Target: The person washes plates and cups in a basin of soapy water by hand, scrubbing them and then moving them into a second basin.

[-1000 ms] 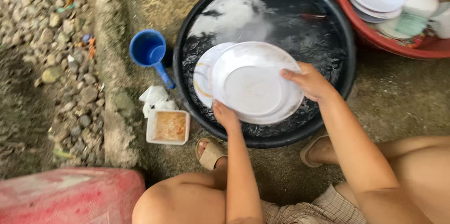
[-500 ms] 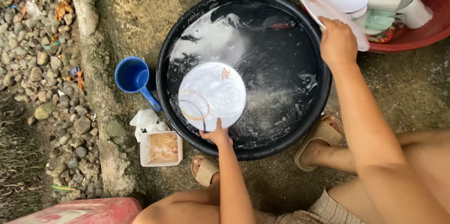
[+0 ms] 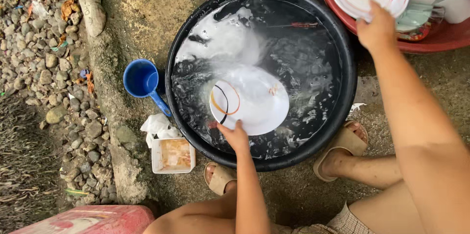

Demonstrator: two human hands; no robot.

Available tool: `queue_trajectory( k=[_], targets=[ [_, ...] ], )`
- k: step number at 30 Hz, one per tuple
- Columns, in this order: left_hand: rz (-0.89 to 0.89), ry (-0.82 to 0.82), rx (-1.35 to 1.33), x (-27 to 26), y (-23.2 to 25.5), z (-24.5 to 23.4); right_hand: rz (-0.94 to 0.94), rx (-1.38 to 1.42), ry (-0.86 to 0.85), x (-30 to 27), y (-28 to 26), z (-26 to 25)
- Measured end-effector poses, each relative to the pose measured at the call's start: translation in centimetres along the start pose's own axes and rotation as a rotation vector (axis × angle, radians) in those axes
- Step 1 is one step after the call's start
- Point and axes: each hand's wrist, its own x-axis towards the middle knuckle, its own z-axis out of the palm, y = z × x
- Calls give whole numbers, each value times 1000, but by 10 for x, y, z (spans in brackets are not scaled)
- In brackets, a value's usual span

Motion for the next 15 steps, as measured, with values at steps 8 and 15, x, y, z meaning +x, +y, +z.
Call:
queue_trajectory(
  k=[8,15],
  targets=[
    [98,170,99,-1,12,-5,1139,1761,-466,-141,-45,69],
    [66,203,17,-11,16,-11,1152,1914,-245,-196,-94,133]
  ],
)
